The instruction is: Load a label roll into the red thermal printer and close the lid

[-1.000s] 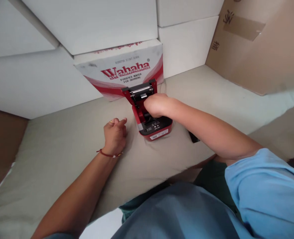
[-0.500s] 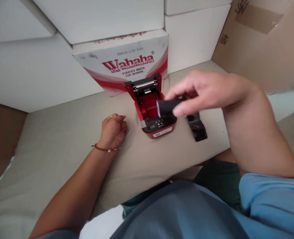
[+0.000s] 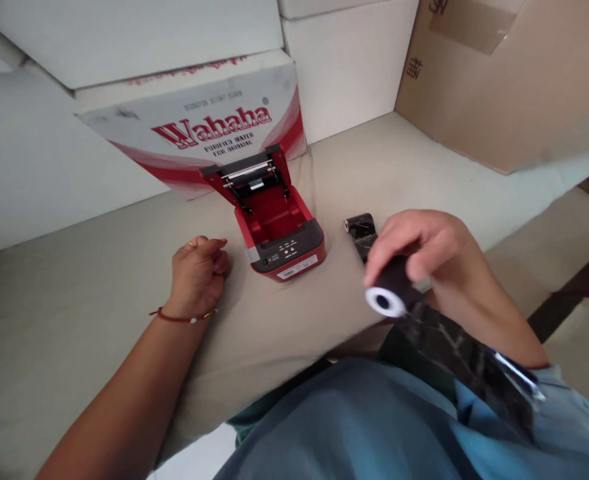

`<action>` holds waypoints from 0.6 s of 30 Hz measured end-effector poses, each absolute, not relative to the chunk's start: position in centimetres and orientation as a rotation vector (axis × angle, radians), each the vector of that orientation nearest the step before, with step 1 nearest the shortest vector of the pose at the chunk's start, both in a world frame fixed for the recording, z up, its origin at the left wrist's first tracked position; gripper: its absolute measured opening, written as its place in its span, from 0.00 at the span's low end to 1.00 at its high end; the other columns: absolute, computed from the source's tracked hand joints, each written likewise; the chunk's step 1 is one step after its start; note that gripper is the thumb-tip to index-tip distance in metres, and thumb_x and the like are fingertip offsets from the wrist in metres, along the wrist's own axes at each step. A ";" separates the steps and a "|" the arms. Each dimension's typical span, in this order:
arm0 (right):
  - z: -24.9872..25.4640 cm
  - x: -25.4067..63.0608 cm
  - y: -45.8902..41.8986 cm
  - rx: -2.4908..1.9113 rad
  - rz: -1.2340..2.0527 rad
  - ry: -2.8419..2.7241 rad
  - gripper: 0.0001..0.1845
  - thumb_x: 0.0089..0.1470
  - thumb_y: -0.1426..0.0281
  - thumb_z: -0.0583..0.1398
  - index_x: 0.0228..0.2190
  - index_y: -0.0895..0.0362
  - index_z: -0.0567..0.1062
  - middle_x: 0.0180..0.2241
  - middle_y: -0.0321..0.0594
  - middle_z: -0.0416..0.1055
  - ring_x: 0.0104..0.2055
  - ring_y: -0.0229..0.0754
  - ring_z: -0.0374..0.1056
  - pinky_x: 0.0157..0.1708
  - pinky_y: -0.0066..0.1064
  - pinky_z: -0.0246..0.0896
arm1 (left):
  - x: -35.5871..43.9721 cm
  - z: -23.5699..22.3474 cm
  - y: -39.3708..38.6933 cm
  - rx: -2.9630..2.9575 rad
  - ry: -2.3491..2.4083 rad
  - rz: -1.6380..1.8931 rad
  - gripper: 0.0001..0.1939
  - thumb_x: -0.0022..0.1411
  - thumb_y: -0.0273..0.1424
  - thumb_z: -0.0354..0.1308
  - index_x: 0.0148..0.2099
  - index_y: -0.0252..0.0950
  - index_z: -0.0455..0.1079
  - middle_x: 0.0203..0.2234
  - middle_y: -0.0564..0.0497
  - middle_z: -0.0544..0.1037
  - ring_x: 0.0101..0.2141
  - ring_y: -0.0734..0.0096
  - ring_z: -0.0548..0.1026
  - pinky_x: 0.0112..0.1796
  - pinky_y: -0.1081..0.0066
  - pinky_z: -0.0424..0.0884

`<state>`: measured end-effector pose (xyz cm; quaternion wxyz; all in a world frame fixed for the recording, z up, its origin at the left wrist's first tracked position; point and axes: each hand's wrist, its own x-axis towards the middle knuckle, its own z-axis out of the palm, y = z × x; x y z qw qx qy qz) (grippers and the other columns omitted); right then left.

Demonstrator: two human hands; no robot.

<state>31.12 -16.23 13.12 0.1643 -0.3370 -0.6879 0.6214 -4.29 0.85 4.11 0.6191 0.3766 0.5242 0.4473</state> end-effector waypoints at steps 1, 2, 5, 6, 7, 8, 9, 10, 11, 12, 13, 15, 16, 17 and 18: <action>12.6 30.4 -16.3 -1.075 1.715 -1.960 0.34 0.65 0.41 0.64 0.51 0.58 0.86 0.44 0.49 0.86 0.40 0.42 0.81 0.43 0.29 0.74 | -4.3 4.1 0.8 0.871 1.209 1.027 0.24 0.48 0.23 0.67 0.25 0.42 0.49 0.12 0.65 0.52 0.13 0.83 0.52 0.17 0.75 0.44; 12.0 29.5 -16.4 -1.184 1.656 -1.977 0.32 0.66 0.45 0.64 0.54 0.58 0.85 0.47 0.49 0.86 0.43 0.42 0.81 0.44 0.29 0.74 | -4.2 4.1 0.8 0.876 1.212 1.026 0.25 0.48 0.24 0.67 0.25 0.42 0.49 0.13 0.65 0.52 0.13 0.83 0.52 0.17 0.75 0.45; 9.7 26.3 -16.3 -1.398 1.442 -2.045 0.26 0.69 0.55 0.64 0.59 0.58 0.82 0.50 0.48 0.84 0.45 0.42 0.79 0.47 0.32 0.73 | -4.2 4.1 0.7 0.892 1.212 1.022 0.23 0.48 0.23 0.66 0.24 0.41 0.50 0.12 0.65 0.52 0.13 0.82 0.54 0.17 0.75 0.46; 9.0 25.4 -16.3 -1.464 1.341 -2.045 0.24 0.69 0.58 0.64 0.59 0.57 0.82 0.51 0.48 0.84 0.46 0.43 0.79 0.50 0.34 0.73 | -4.3 4.2 0.6 0.897 1.211 1.023 0.23 0.48 0.23 0.66 0.24 0.41 0.51 0.12 0.64 0.52 0.13 0.82 0.54 0.17 0.75 0.46; 8.5 24.8 -16.4 -1.525 1.232 -2.027 0.22 0.69 0.61 0.63 0.58 0.56 0.82 0.53 0.48 0.83 0.49 0.44 0.79 0.53 0.36 0.73 | -4.3 4.2 0.5 0.903 1.209 1.024 0.22 0.48 0.22 0.65 0.23 0.41 0.51 0.12 0.64 0.52 0.13 0.82 0.54 0.17 0.75 0.46; 8.2 24.4 -16.6 -1.570 1.135 -1.996 0.20 0.68 0.62 0.63 0.56 0.55 0.83 0.56 0.49 0.82 0.52 0.46 0.78 0.56 0.38 0.72 | -4.3 4.2 0.5 0.910 1.209 1.025 0.22 0.48 0.22 0.65 0.23 0.41 0.51 0.12 0.64 0.52 0.13 0.82 0.54 0.17 0.75 0.46; 8.0 24.3 -16.8 -1.596 1.049 -1.954 0.17 0.68 0.62 0.63 0.53 0.54 0.84 0.56 0.48 0.81 0.55 0.47 0.78 0.58 0.40 0.72 | -4.3 4.2 0.4 0.916 1.209 1.026 0.22 0.48 0.22 0.65 0.23 0.41 0.51 0.12 0.64 0.53 0.13 0.83 0.54 0.17 0.75 0.46; 8.1 24.6 -16.9 -1.620 0.969 -1.896 0.15 0.68 0.61 0.63 0.50 0.53 0.85 0.55 0.48 0.82 0.55 0.47 0.78 0.58 0.41 0.72 | -4.2 4.2 0.4 0.922 1.210 1.026 0.22 0.48 0.22 0.65 0.23 0.41 0.51 0.12 0.64 0.53 0.13 0.83 0.54 0.17 0.75 0.47; 8.3 25.0 -17.0 -1.660 0.885 -1.823 0.14 0.68 0.60 0.62 0.47 0.52 0.86 0.53 0.46 0.83 0.53 0.47 0.79 0.57 0.41 0.73 | -4.2 4.2 0.4 0.928 1.212 1.027 0.22 0.49 0.22 0.65 0.23 0.41 0.51 0.12 0.64 0.53 0.13 0.83 0.54 0.17 0.75 0.47; 8.5 25.7 -16.9 -1.729 0.788 -1.746 0.14 0.69 0.60 0.61 0.45 0.52 0.86 0.50 0.45 0.84 0.50 0.47 0.79 0.54 0.40 0.73 | -4.2 4.1 0.3 0.934 1.213 1.030 0.23 0.49 0.22 0.66 0.23 0.41 0.51 0.12 0.64 0.53 0.13 0.83 0.54 0.17 0.76 0.47; 8.7 26.4 -16.8 -1.822 0.680 -1.681 0.14 0.69 0.61 0.61 0.46 0.52 0.85 0.49 0.45 0.84 0.47 0.46 0.79 0.51 0.40 0.74 | -4.1 4.1 0.3 0.938 1.212 1.035 0.23 0.50 0.23 0.66 0.23 0.41 0.51 0.12 0.64 0.53 0.13 0.83 0.55 0.17 0.76 0.47; 8.6 27.8 -16.1 -2.046 0.487 -1.630 0.17 0.67 0.65 0.61 0.52 0.54 0.85 0.53 0.47 0.83 0.43 0.45 0.78 0.48 0.39 0.73 | -4.0 4.0 0.3 0.943 1.210 1.053 0.22 0.53 0.26 0.68 0.24 0.41 0.53 0.13 0.63 0.56 0.14 0.82 0.56 0.17 0.77 0.50; 8.3 28.4 -15.7 -2.149 0.437 -1.659 0.20 0.65 0.67 0.61 0.55 0.55 0.83 0.56 0.49 0.81 0.42 0.45 0.77 0.48 0.39 0.72 | -4.0 4.0 0.4 0.944 1.211 1.061 0.20 0.55 0.28 0.67 0.25 0.41 0.55 0.14 0.63 0.58 0.14 0.82 0.58 0.17 0.77 0.51; 8.0 28.9 -15.3 -2.234 0.421 -1.713 0.24 0.64 0.68 0.61 0.58 0.56 0.82 0.58 0.51 0.80 0.43 0.46 0.78 0.48 0.39 0.72 | -4.0 4.0 0.4 0.943 1.213 1.066 0.18 0.57 0.30 0.66 0.26 0.41 0.58 0.16 0.62 0.61 0.15 0.81 0.60 0.17 0.77 0.53; 7.7 29.4 -14.9 -2.300 0.421 -1.766 0.26 0.63 0.69 0.62 0.60 0.57 0.81 0.60 0.52 0.79 0.45 0.47 0.78 0.49 0.39 0.71 | -3.9 4.0 0.4 0.942 1.217 1.070 0.14 0.58 0.31 0.64 0.28 0.40 0.61 0.18 0.60 0.64 0.16 0.80 0.63 0.17 0.77 0.54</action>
